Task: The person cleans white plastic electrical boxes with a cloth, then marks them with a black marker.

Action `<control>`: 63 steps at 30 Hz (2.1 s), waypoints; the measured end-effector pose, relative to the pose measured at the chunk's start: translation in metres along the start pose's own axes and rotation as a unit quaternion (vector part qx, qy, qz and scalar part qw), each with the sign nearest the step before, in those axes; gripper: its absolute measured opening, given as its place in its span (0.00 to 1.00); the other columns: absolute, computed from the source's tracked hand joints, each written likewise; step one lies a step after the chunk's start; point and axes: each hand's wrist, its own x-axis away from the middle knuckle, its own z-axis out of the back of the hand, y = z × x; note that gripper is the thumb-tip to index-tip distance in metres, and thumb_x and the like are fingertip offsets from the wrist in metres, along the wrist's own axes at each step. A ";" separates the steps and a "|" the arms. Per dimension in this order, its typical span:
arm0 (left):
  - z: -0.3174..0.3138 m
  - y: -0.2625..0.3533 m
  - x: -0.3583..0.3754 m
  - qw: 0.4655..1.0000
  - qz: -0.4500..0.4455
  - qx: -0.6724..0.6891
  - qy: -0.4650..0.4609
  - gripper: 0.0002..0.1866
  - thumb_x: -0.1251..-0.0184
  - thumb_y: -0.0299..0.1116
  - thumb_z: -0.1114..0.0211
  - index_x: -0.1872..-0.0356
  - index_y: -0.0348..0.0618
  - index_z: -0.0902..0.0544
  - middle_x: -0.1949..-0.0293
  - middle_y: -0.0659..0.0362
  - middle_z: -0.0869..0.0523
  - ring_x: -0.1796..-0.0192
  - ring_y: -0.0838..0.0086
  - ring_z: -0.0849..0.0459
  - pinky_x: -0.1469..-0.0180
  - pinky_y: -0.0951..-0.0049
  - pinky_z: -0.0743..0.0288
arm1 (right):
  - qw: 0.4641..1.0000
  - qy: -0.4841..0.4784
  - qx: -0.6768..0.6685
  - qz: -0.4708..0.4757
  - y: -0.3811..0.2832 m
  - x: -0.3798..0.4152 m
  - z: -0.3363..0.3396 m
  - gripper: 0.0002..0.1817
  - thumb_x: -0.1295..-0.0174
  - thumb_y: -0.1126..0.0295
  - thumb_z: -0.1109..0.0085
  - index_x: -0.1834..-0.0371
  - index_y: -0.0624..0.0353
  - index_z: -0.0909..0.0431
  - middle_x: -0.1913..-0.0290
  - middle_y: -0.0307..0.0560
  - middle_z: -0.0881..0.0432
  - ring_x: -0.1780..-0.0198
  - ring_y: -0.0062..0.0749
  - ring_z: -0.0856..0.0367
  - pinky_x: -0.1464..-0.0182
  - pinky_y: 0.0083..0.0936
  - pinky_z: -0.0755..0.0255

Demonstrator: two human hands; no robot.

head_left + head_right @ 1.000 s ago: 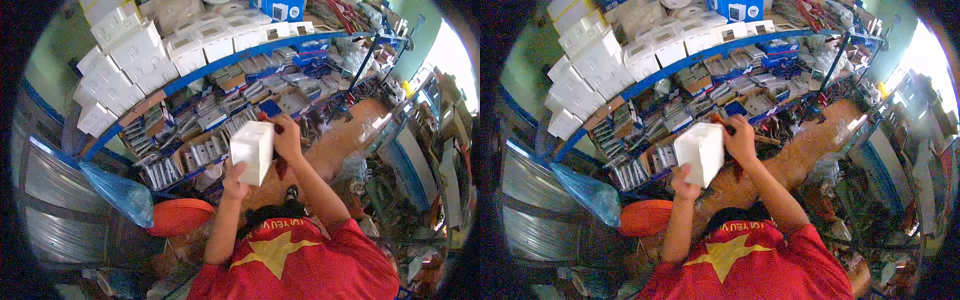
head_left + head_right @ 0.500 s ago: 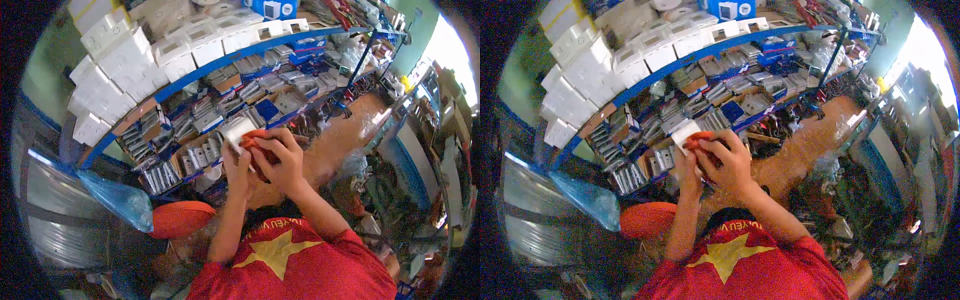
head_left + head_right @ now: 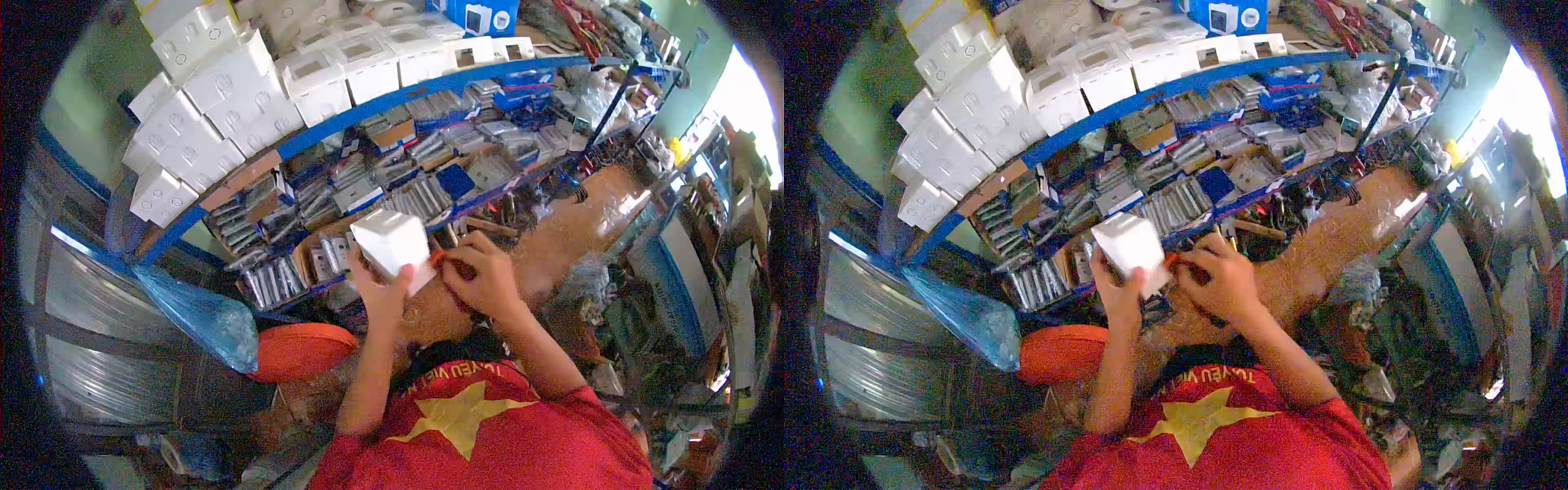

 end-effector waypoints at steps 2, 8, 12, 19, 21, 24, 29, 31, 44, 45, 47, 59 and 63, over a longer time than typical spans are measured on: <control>0.004 0.013 -0.005 0.999 -0.003 0.053 -0.003 0.53 0.57 0.40 0.19 0.32 0.35 0.45 0.40 0.50 0.33 0.38 0.63 0.31 0.36 0.62 0.35 | 0.996 0.083 -0.029 -0.028 0.006 -0.004 0.004 0.09 0.49 0.75 0.33 0.64 0.58 0.17 0.63 0.51 0.21 0.62 0.42 0.19 0.60 0.29 0.24; 0.006 0.024 -0.012 0.996 -0.053 -0.053 -0.057 0.59 0.68 0.31 0.16 0.31 0.40 0.46 0.38 0.53 0.34 0.36 0.62 0.31 0.33 0.59 0.35 | 0.974 0.165 -0.135 0.081 -0.048 -0.027 0.003 0.12 0.51 0.77 0.32 0.61 0.59 0.18 0.61 0.50 0.21 0.59 0.43 0.20 0.56 0.33 0.25; 0.005 0.032 -0.010 0.997 -0.048 0.031 -0.057 0.59 0.68 0.31 0.16 0.31 0.39 0.47 0.36 0.52 0.35 0.35 0.63 0.30 0.34 0.61 0.32 | 0.969 0.156 -0.102 0.164 -0.052 -0.033 -0.013 0.14 0.52 0.78 0.31 0.59 0.58 0.16 0.58 0.50 0.21 0.60 0.42 0.18 0.59 0.31 0.23; 0.016 0.017 -0.007 0.995 -0.057 0.079 -0.025 0.56 0.59 0.40 0.18 0.31 0.38 0.47 0.36 0.51 0.35 0.34 0.63 0.33 0.32 0.61 0.38 | 0.987 0.052 -0.120 0.096 -0.044 0.001 -0.015 0.16 0.52 0.77 0.30 0.56 0.56 0.15 0.59 0.48 0.21 0.60 0.41 0.18 0.58 0.30 0.22; 0.013 0.010 -0.005 0.997 -0.020 0.068 -0.003 0.54 0.57 0.38 0.20 0.31 0.38 0.47 0.36 0.50 0.35 0.35 0.63 0.33 0.32 0.61 0.38 | 0.986 0.066 -0.115 0.105 -0.057 -0.009 0.001 0.14 0.51 0.77 0.31 0.60 0.57 0.16 0.60 0.49 0.21 0.61 0.41 0.18 0.59 0.31 0.22; 0.004 0.013 0.001 0.995 -0.021 0.095 -0.033 0.51 0.54 0.37 0.24 0.30 0.38 0.46 0.36 0.50 0.35 0.35 0.63 0.32 0.32 0.61 0.38 | 0.980 0.134 -0.069 0.129 -0.065 -0.033 0.004 0.13 0.50 0.77 0.32 0.59 0.57 0.16 0.59 0.49 0.21 0.61 0.42 0.18 0.60 0.31 0.23; 0.017 0.001 -0.019 0.984 -0.033 0.175 0.029 0.46 0.48 0.42 0.28 0.32 0.35 0.45 0.39 0.51 0.31 0.39 0.64 0.27 0.37 0.64 0.32 | 0.987 -0.063 -0.082 0.122 -0.064 0.010 -0.020 0.12 0.54 0.72 0.31 0.65 0.55 0.19 0.62 0.46 0.24 0.61 0.42 0.19 0.62 0.35 0.22; 0.014 0.030 -0.025 0.974 -0.057 0.217 0.024 0.49 0.47 0.47 0.27 0.32 0.33 0.46 0.40 0.51 0.32 0.39 0.65 0.28 0.39 0.65 0.31 | 0.977 -0.156 -0.077 0.125 -0.052 0.032 -0.037 0.12 0.53 0.72 0.32 0.64 0.55 0.19 0.62 0.46 0.23 0.61 0.42 0.18 0.60 0.35 0.21; -0.007 0.039 -0.013 0.990 -0.062 0.124 0.001 0.53 0.51 0.55 0.26 0.31 0.34 0.45 0.39 0.49 0.31 0.37 0.63 0.29 0.36 0.62 0.33 | 0.977 0.095 -0.083 0.172 -0.077 -0.041 0.006 0.14 0.52 0.77 0.32 0.61 0.57 0.18 0.62 0.47 0.23 0.62 0.43 0.18 0.61 0.31 0.22; -0.002 0.040 -0.018 0.986 -0.048 0.159 0.002 0.51 0.48 0.55 0.27 0.32 0.33 0.44 0.39 0.50 0.31 0.38 0.65 0.28 0.37 0.63 0.32 | 0.979 0.082 -0.104 0.157 -0.074 -0.029 -0.007 0.14 0.53 0.77 0.32 0.61 0.56 0.18 0.61 0.47 0.23 0.62 0.42 0.18 0.61 0.32 0.21; 0.010 0.035 -0.025 0.992 -0.059 0.112 0.024 0.51 0.48 0.58 0.29 0.32 0.33 0.43 0.40 0.51 0.31 0.40 0.66 0.28 0.39 0.64 0.32 | 0.979 0.022 -0.122 0.165 -0.058 -0.007 -0.020 0.14 0.53 0.77 0.32 0.61 0.56 0.17 0.60 0.48 0.22 0.62 0.42 0.18 0.61 0.31 0.21; 0.003 0.027 -0.008 0.992 -0.105 0.066 0.025 0.51 0.51 0.49 0.24 0.32 0.34 0.44 0.39 0.51 0.32 0.37 0.63 0.31 0.35 0.62 0.37 | 0.972 0.119 -0.108 0.173 -0.082 -0.057 -0.006 0.14 0.53 0.76 0.31 0.61 0.55 0.18 0.59 0.48 0.21 0.63 0.42 0.18 0.62 0.29 0.21; 0.026 0.036 -0.024 0.988 -0.104 0.073 0.083 0.49 0.45 0.60 0.32 0.35 0.32 0.42 0.40 0.50 0.32 0.41 0.64 0.30 0.39 0.62 0.34 | 0.976 0.006 -0.127 0.178 -0.062 -0.007 -0.046 0.15 0.55 0.74 0.30 0.61 0.53 0.17 0.58 0.47 0.21 0.60 0.42 0.17 0.61 0.32 0.20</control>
